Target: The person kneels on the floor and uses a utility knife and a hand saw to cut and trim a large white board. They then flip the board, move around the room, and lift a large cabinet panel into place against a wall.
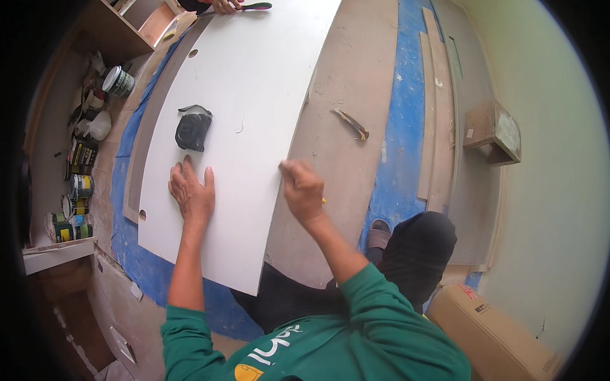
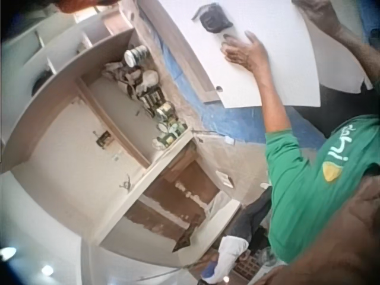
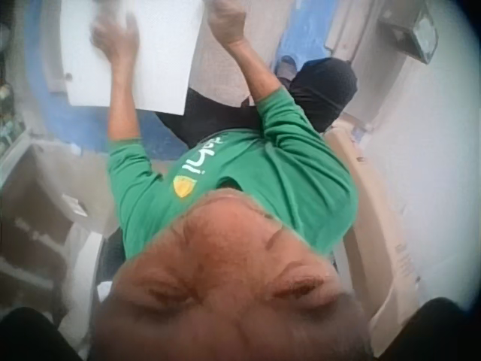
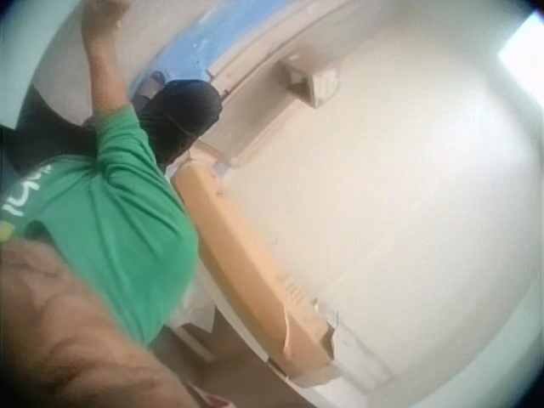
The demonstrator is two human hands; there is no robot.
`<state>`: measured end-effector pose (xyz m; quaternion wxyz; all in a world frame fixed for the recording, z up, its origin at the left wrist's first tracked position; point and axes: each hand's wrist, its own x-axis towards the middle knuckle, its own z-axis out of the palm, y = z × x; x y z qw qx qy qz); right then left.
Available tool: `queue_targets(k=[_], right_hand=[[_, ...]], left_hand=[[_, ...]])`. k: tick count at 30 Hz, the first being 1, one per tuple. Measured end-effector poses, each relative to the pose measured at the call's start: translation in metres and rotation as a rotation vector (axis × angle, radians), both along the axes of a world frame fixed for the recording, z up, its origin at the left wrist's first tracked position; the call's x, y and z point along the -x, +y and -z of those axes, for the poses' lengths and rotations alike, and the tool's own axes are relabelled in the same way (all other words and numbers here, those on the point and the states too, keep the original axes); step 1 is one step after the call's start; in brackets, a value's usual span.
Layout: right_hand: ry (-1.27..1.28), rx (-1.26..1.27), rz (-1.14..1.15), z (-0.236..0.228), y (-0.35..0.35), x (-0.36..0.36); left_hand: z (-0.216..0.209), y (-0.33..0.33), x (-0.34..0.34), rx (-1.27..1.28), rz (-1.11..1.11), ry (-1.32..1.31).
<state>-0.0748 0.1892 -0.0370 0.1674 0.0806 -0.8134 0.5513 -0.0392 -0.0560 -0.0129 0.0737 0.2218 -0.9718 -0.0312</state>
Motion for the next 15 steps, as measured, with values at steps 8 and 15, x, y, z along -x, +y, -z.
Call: queue_targets(k=[8,15], right_hand=[[0.080,0.005,0.225,0.018,0.041,0.353],[0.103,-0.238,0.185,0.016,0.068,0.530]], left_hand=[[0.004,-0.003,-0.003,0.029,0.023,-0.015],[-0.001,-0.005,-0.006,0.027,0.044,-0.045]])
